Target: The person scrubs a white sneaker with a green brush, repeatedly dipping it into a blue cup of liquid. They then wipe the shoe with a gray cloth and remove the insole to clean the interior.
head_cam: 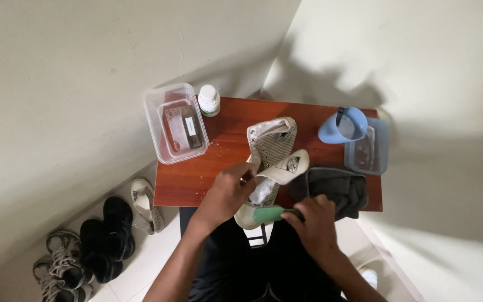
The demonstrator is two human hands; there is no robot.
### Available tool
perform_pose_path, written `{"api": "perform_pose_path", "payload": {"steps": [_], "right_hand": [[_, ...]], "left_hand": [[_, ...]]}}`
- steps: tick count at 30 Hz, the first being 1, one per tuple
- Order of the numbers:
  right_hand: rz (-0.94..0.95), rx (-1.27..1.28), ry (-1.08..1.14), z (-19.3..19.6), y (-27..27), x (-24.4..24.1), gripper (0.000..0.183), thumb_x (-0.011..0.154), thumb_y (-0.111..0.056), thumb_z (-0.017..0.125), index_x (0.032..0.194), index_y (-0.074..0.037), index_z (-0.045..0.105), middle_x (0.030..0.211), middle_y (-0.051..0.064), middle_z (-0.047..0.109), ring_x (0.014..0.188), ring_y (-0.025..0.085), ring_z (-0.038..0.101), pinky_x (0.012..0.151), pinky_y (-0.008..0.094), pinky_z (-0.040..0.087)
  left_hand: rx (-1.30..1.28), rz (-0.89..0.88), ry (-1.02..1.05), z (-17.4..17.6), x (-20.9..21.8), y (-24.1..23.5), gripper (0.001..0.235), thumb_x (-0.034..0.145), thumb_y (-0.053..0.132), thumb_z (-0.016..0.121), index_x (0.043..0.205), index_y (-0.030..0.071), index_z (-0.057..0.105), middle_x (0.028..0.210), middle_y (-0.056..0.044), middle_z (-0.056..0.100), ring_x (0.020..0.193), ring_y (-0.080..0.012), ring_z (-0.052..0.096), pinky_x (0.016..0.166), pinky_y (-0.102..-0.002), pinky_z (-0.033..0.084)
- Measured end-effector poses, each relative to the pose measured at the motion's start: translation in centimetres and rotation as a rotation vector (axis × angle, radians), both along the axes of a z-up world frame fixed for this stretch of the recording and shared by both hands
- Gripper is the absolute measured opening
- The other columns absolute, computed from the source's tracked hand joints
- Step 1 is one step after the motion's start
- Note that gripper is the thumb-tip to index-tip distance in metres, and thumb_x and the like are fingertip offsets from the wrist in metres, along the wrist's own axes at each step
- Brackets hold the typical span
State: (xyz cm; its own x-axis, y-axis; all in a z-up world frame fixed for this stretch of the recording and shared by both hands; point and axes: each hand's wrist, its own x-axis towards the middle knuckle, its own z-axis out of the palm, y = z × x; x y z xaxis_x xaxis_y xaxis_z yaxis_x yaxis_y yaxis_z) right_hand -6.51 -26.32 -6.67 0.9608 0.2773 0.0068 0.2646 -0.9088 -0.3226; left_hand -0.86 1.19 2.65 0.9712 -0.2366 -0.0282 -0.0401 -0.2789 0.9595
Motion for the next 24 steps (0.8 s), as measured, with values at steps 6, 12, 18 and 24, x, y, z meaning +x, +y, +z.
{"api": "perform_pose_path", "payload": {"steps": [6, 12, 18, 24], "right_hand": [[-0.063, 0.006, -0.196, 1.7, 2.1, -0.5, 0.033, 0.092, -0.051, 0.066, 0.084, -0.018, 0.069, 0.080, -0.006, 0.067, 0.088, 0.027, 0.052, 0.081, 0.048, 0.038], [0.034, 0.073, -0.245, 1.3, 4.1, 0.3, 0.032, 0.092, -0.047, 0.067, 0.081, -0.017, 0.065, 0.075, -0.004, 0.063, 0.084, 0.028, 0.053, 0.075, 0.047, 0.037], [-0.016, -0.017, -0.112, 0.9, -1.0, 2.5, 0.060, 0.096, -0.071, 0.051, 0.068, -0.018, 0.061, 0.059, -0.001, 0.052, 0.072, 0.024, 0.054, 0.067, 0.037, 0.040], [0.083, 0.022, -0.088, 1.4, 1.8, 4.6, 0.053, 0.093, -0.065, 0.059, 0.067, -0.020, 0.054, 0.062, -0.002, 0.051, 0.076, 0.023, 0.054, 0.069, 0.040, 0.040]], "left_hand": [[-0.091, -0.018, 0.038, 0.9, -0.4, 0.7, 0.019, 0.103, 0.013, 0.062, 0.085, 0.011, 0.055, 0.074, 0.002, 0.052, 0.067, -0.0105, 0.042, 0.062, -0.029, 0.035], [-0.040, -0.035, 0.035, -0.7, 0.4, 0.0, 0.021, 0.102, 0.016, 0.065, 0.085, 0.010, 0.054, 0.073, 0.000, 0.053, 0.066, -0.0121, 0.045, 0.062, -0.031, 0.039], [0.201, 0.101, -0.062, -5.5, 1.8, -0.9, 0.013, 0.093, 0.007, 0.067, 0.106, 0.002, 0.066, 0.084, -0.016, 0.070, 0.079, -0.0312, 0.074, 0.066, -0.041, 0.065], [0.400, 0.102, 0.213, -5.6, 2.9, -1.3, 0.025, 0.095, 0.031, 0.063, 0.115, 0.017, 0.063, 0.096, -0.009, 0.073, 0.090, -0.0349, 0.073, 0.079, -0.053, 0.059]]}}
